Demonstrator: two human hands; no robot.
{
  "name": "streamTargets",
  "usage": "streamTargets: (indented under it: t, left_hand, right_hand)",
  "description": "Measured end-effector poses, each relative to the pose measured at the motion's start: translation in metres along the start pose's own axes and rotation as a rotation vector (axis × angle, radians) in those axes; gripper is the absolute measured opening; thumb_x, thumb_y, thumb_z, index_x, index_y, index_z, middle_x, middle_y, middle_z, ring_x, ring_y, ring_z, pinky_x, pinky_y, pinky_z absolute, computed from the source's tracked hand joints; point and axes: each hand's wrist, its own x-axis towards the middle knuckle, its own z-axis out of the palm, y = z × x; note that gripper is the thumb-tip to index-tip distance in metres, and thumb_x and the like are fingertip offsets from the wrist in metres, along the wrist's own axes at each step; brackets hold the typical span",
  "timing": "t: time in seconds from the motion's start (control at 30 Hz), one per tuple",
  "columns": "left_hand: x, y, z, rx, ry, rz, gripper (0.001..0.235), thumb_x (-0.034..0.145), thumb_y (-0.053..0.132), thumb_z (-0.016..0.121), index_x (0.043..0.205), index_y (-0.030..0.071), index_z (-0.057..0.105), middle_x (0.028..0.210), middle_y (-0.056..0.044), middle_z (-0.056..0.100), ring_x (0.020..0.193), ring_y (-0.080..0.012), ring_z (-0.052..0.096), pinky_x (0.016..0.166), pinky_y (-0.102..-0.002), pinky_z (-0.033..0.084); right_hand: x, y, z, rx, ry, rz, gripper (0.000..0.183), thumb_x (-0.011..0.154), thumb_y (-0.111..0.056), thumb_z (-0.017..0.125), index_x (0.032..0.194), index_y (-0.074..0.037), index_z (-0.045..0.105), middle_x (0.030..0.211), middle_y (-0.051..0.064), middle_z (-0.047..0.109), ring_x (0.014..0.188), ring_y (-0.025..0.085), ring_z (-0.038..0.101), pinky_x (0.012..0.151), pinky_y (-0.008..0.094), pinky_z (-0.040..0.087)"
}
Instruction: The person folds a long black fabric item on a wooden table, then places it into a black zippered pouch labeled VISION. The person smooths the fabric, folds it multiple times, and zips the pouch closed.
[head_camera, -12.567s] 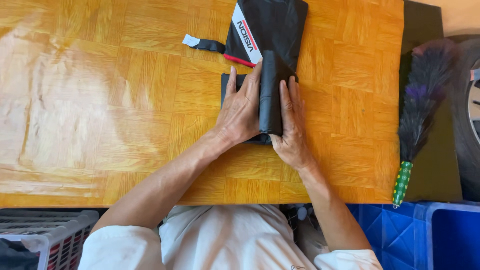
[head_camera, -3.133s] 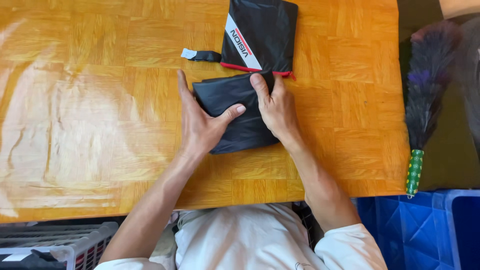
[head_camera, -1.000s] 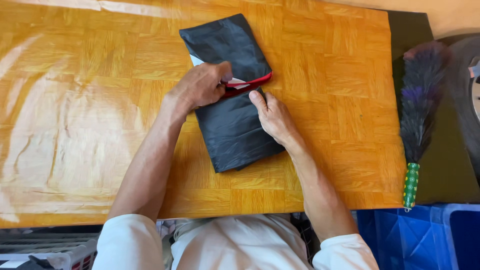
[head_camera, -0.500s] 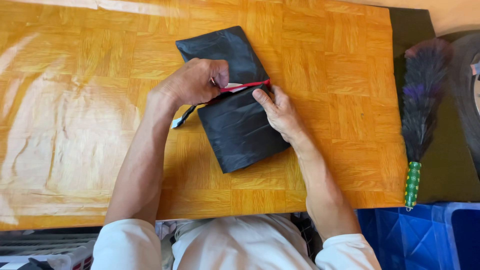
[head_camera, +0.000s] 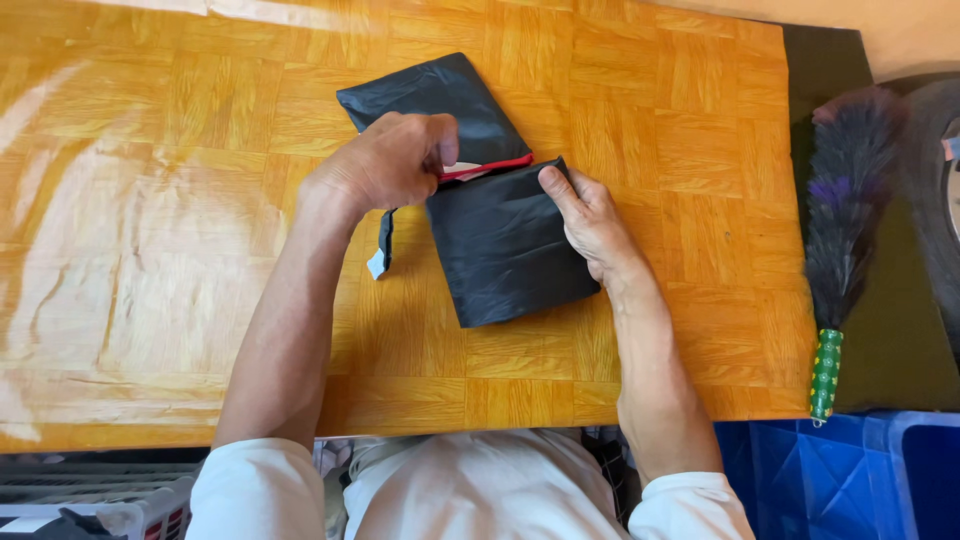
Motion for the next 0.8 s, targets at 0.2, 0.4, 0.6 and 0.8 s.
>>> streamTargets:
  t: [0.2,0.4,0.6,0.8]
  left_hand:
    - [-0.004,-0.001,0.002,0.0,-0.03,-0.031,0.029,0.08,-0.003,0.069,0.106,0.011,0.07,0.097,-0.012,0.077,0.105,-0.0367,0.07,0.088,-0.047,0.056]
    - [0.002,0.001,0.006,-0.046,0.034,0.06,0.03,0.082,-0.004,0.065,0.101,0.015,0.077,0.105,-0.013,0.077,0.107,-0.0401,0.069,0.091,-0.047,0.056]
    - [0.02,-0.018,0.018,0.068,0.152,0.119,0.023,0.081,0.005,0.075,0.095,0.021,0.082,0.09,-0.007,0.078,0.091,-0.0332,0.074,0.082,-0.044,0.059]
    - [0.031,-0.024,0.038,0.138,0.204,0.134,0.021,0.082,0.008,0.067,0.09,0.023,0.08,0.095,-0.008,0.077,0.091,-0.0381,0.072,0.081,-0.048,0.06]
  right_hand:
    - [0.013,0.032,-0.018,0.086,-0.006,0.083,0.036,0.098,-0.052,0.069,0.102,-0.016,0.074,0.091,-0.001,0.073,0.09,0.01,0.068,0.088,0.026,0.055]
    - [0.057,0.118,-0.048,0.071,0.005,0.105,0.034,0.1,-0.05,0.072,0.103,-0.017,0.075,0.091,0.0,0.073,0.087,0.01,0.068,0.085,0.025,0.056]
    - [0.046,0.085,-0.042,0.105,0.009,0.109,0.034,0.099,-0.048,0.072,0.107,-0.015,0.075,0.09,0.005,0.076,0.085,0.013,0.073,0.081,0.027,0.06]
    - [0.031,0.078,-0.038,-0.037,0.072,0.035,0.039,0.101,-0.052,0.069,0.095,-0.014,0.068,0.074,-0.002,0.06,0.07,0.008,0.06,0.061,0.022,0.05]
